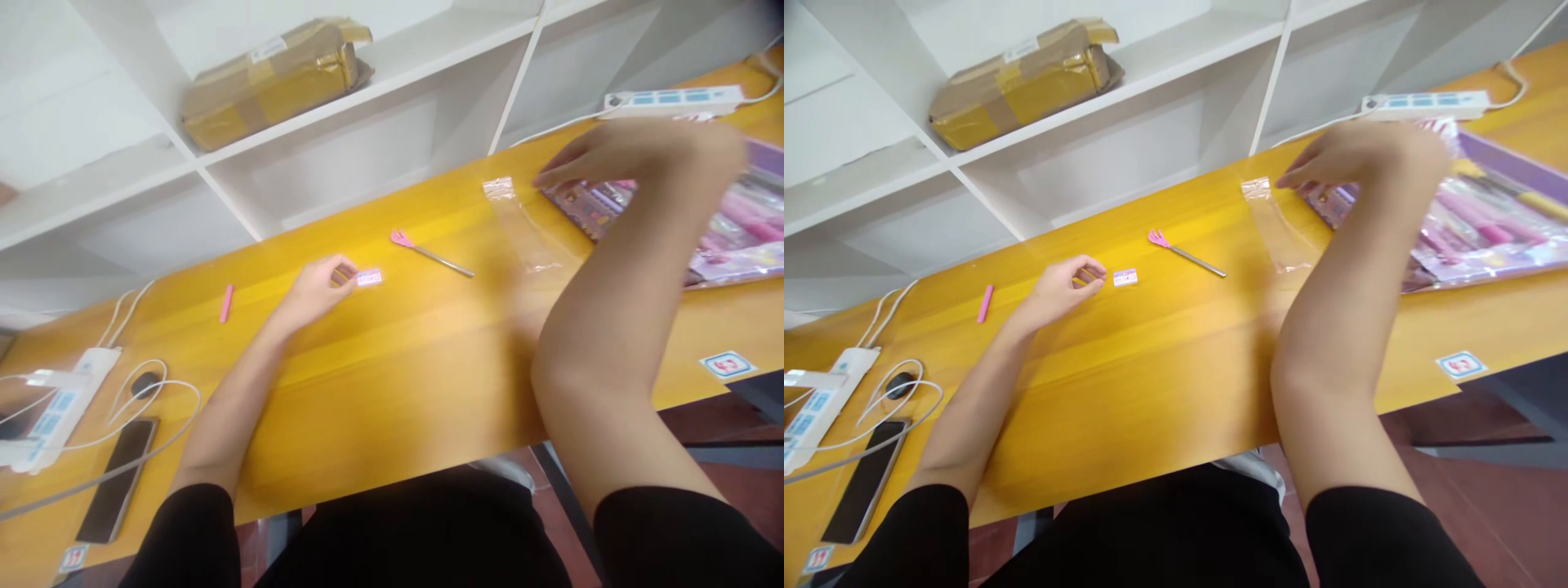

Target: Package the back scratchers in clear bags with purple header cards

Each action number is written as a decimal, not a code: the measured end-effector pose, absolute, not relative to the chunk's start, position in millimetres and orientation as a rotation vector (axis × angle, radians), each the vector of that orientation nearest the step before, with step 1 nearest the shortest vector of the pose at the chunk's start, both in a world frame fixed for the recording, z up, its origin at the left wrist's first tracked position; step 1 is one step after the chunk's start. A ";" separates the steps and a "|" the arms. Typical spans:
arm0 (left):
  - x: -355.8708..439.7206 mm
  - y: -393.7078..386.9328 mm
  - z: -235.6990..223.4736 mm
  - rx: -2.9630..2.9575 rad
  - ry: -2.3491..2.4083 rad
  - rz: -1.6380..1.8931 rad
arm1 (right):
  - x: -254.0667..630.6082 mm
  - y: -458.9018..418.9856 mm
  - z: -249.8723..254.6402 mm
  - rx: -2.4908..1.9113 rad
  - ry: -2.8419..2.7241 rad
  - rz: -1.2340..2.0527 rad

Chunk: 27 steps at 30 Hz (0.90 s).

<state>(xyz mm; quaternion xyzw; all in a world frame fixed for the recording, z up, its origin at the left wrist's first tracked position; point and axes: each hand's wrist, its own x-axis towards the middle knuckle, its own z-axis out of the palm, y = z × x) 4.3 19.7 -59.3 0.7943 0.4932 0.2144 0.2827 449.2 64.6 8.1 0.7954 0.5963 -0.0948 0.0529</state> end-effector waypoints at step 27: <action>-6.9 26.9 -63.7 2.279 1.427 0.500 | 278.9 124.0 -56.2 1.734 1.939 -0.674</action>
